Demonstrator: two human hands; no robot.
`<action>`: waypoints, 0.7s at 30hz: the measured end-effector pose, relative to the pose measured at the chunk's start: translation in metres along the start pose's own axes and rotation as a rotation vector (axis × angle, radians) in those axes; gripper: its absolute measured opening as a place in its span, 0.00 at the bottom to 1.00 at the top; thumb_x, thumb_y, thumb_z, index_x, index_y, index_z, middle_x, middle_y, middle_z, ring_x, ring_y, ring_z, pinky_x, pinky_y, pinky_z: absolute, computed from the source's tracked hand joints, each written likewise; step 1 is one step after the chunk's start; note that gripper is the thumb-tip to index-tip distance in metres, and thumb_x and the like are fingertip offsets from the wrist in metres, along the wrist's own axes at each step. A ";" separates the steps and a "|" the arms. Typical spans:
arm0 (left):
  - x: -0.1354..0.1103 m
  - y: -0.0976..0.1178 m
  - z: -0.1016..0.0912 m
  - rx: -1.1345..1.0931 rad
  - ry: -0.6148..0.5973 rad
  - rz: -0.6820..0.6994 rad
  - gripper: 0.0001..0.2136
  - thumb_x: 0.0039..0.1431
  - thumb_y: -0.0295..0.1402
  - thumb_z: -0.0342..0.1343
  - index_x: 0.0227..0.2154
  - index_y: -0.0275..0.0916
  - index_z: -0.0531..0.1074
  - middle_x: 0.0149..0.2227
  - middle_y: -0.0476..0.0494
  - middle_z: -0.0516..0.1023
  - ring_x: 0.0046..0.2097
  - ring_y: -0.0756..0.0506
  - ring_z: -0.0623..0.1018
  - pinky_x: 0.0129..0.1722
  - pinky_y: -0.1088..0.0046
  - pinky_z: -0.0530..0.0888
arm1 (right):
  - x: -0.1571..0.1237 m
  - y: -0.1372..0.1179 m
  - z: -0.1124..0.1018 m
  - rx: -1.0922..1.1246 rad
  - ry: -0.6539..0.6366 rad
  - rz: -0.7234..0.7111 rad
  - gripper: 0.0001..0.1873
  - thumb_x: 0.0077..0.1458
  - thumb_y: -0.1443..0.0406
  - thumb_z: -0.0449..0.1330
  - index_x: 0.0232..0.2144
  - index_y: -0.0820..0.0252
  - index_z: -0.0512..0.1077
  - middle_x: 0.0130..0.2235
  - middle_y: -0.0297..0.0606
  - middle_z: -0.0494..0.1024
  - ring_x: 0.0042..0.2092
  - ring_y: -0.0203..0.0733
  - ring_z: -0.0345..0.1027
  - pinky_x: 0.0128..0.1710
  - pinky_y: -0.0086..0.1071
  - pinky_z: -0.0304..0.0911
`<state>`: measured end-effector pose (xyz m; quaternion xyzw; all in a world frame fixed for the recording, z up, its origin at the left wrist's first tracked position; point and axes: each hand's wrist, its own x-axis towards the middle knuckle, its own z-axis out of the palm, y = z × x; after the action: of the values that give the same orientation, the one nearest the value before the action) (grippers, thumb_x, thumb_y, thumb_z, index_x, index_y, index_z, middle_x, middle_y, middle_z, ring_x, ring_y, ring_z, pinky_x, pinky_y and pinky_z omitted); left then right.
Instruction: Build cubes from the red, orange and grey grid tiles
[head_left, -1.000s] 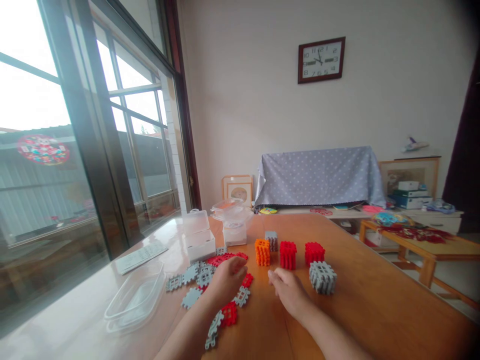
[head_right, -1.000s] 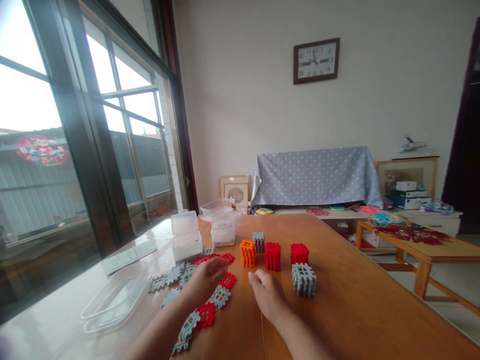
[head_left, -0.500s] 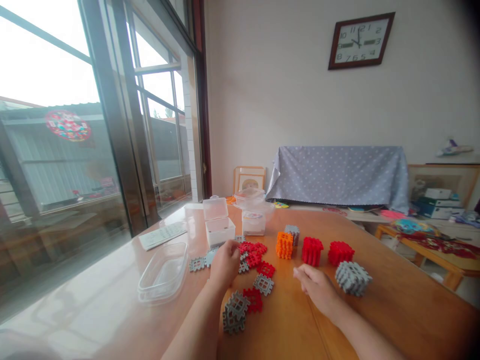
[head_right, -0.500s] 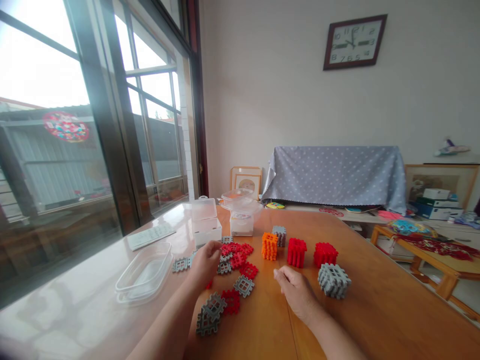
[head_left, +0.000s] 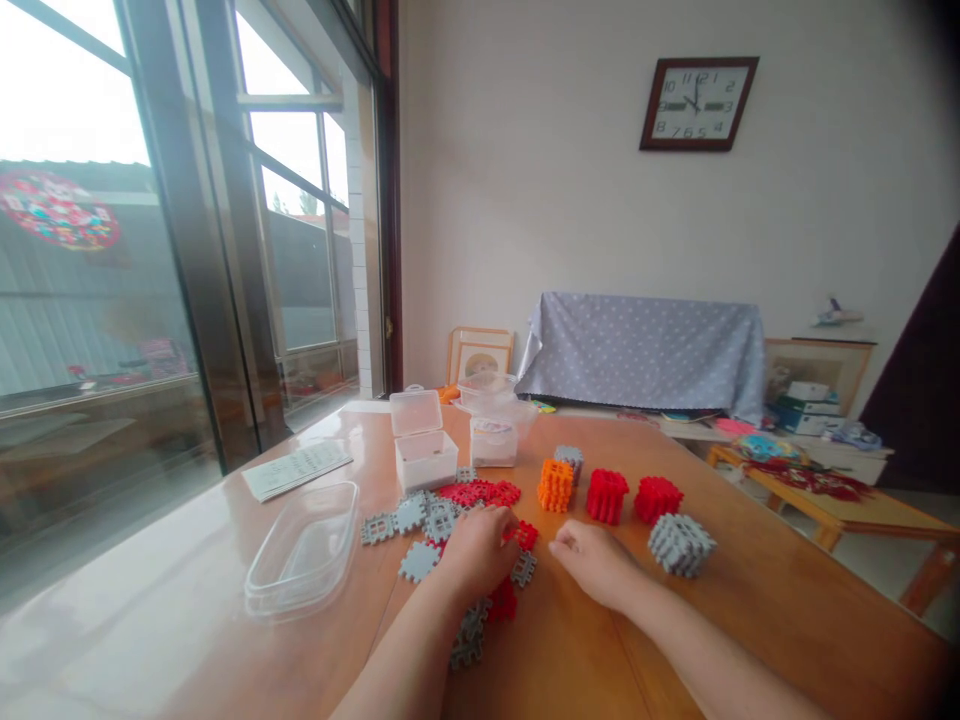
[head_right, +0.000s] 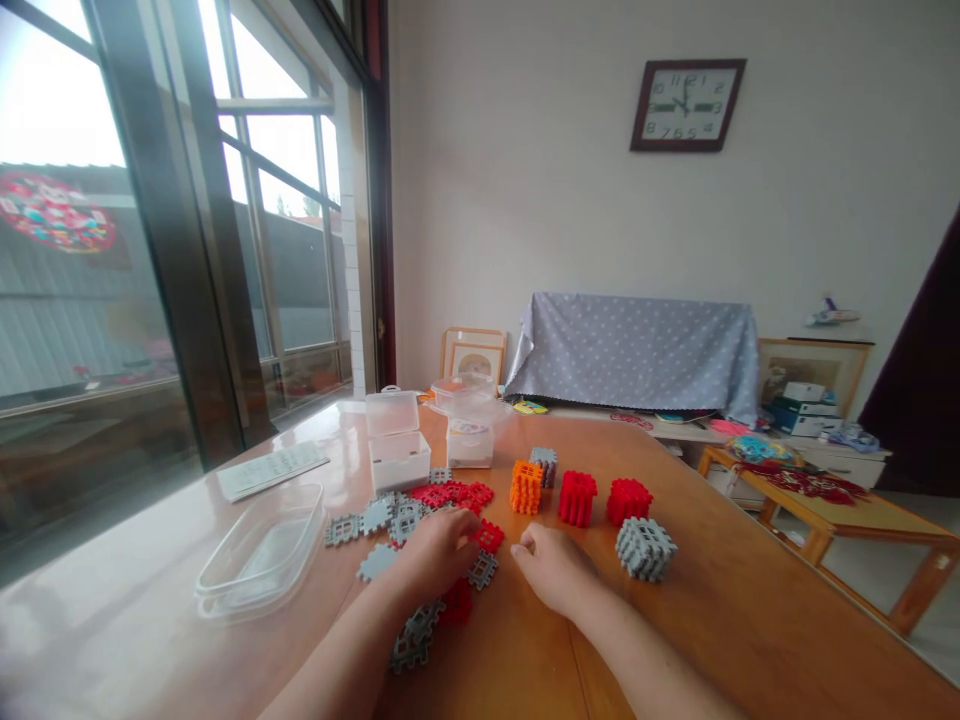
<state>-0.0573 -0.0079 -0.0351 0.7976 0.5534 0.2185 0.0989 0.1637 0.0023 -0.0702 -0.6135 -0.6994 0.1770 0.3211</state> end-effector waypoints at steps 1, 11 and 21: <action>-0.001 0.001 0.000 0.006 -0.016 0.006 0.07 0.55 0.30 0.54 0.35 0.43 0.75 0.39 0.44 0.79 0.44 0.42 0.75 0.43 0.72 0.66 | 0.004 -0.004 0.003 -0.006 0.019 0.003 0.10 0.49 0.55 0.64 0.28 0.54 0.78 0.25 0.33 0.77 0.27 0.40 0.66 0.28 0.31 0.49; -0.002 -0.005 0.004 0.063 -0.082 0.079 0.09 0.49 0.29 0.56 0.34 0.46 0.77 0.42 0.45 0.78 0.48 0.40 0.75 0.46 0.68 0.69 | 0.016 -0.018 0.041 -0.034 0.114 0.032 0.14 0.45 0.53 0.68 0.30 0.54 0.78 0.39 0.41 0.78 0.35 0.44 0.71 0.32 0.32 0.55; 0.001 -0.009 0.008 0.092 -0.101 0.074 0.09 0.49 0.30 0.57 0.34 0.43 0.78 0.43 0.42 0.75 0.45 0.41 0.74 0.43 0.69 0.68 | 0.018 -0.013 0.043 0.074 0.119 -0.041 0.05 0.51 0.62 0.60 0.27 0.55 0.67 0.26 0.30 0.73 0.29 0.39 0.67 0.29 0.29 0.56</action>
<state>-0.0606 -0.0026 -0.0454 0.8313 0.5273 0.1556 0.0816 0.1249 0.0233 -0.0888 -0.5963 -0.6845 0.1592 0.3880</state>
